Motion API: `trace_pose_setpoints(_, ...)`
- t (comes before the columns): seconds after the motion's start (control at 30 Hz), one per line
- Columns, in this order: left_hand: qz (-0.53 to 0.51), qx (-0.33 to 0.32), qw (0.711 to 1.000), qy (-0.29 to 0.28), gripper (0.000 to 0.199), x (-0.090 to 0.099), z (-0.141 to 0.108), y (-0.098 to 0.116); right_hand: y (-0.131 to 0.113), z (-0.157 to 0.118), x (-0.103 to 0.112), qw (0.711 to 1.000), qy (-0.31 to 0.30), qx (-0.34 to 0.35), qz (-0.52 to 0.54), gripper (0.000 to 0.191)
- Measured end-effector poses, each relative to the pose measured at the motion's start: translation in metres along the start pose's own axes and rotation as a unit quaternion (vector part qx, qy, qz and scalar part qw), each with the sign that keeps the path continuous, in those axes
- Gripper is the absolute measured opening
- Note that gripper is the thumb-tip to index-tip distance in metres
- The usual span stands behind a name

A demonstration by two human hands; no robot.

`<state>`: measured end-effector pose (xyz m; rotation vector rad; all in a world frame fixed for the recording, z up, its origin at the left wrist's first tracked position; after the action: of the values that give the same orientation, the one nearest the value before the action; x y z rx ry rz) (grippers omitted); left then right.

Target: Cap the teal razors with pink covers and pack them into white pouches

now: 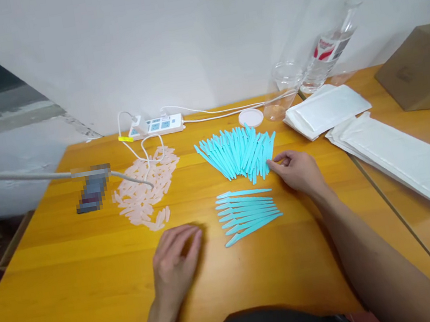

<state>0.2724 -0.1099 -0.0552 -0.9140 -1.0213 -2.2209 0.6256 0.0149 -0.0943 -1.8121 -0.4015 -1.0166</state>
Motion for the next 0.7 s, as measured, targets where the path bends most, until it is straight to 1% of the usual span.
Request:
trace_pose_setpoints(0.1, 0.104, 0.046, 0.993, -0.014, 0.020, 0.024, -0.006, -0.035, -0.006, 0.008, -0.002, 0.999, 0.015, -0.007, -0.038, 0.037)
trace_pose_setpoints(0.13, 0.132, 0.055, 0.989, -0.023, 0.022, 0.028, -0.009, -0.044, -0.009, 0.010, -0.003, 0.999, 0.017, -0.006, -0.044, 0.034)
trace_pose_setpoints(0.2, 0.157, 0.058, 0.985, -0.046, 0.025, 0.032, -0.012, -0.054, -0.012, 0.015, -0.004, 0.999, 0.010, -0.010, -0.038, 0.028)
trace_pose_setpoints(0.27, 0.152, 0.055, 0.985, -0.064, 0.026, 0.030, -0.014, -0.058, -0.010, 0.018, -0.007, 0.999, -0.026, -0.042, -0.004, 0.022)
trace_pose_setpoints(0.33, 0.154, 0.063, 0.984, -0.061, 0.027, 0.029, -0.015, -0.060, -0.005, 0.019, -0.011, 0.990, -0.085, -0.096, 0.059, 0.017)
trace_pose_setpoints(0.4, 0.179, 0.081, 0.979, -0.049, 0.030, 0.031, -0.015, -0.062, -0.001, 0.017, -0.014, 0.974, -0.139, -0.136, 0.117, 0.019)
trace_pose_setpoints(0.43, 0.193, 0.089, 0.976, -0.049, 0.031, 0.032, -0.014, -0.064, 0.000, 0.016, -0.014, 0.967, -0.158, -0.145, 0.138, 0.022)
trace_pose_setpoints(0.57, 0.217, 0.102, 0.967, -0.085, 0.029, 0.033, -0.013, -0.072, 0.001, 0.011, -0.014, 0.949, -0.198, -0.156, 0.191, 0.033)
trace_pose_setpoints(0.7, 0.231, 0.110, 0.962, -0.093, 0.027, 0.036, -0.011, -0.075, 0.002, 0.011, -0.015, 0.937, -0.201, -0.172, 0.230, 0.029)
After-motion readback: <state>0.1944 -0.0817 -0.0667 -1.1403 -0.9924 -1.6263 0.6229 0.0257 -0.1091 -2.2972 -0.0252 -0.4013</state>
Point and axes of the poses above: each hand's wrist, its own z-axis towards the middle knuckle, its own x-axis out of the back of the hand, y = z × x, the point moved 6 cm from there along z, towards the middle knuckle, and after that the axes turned 15 degrees about -x, right-handed, at the moved point
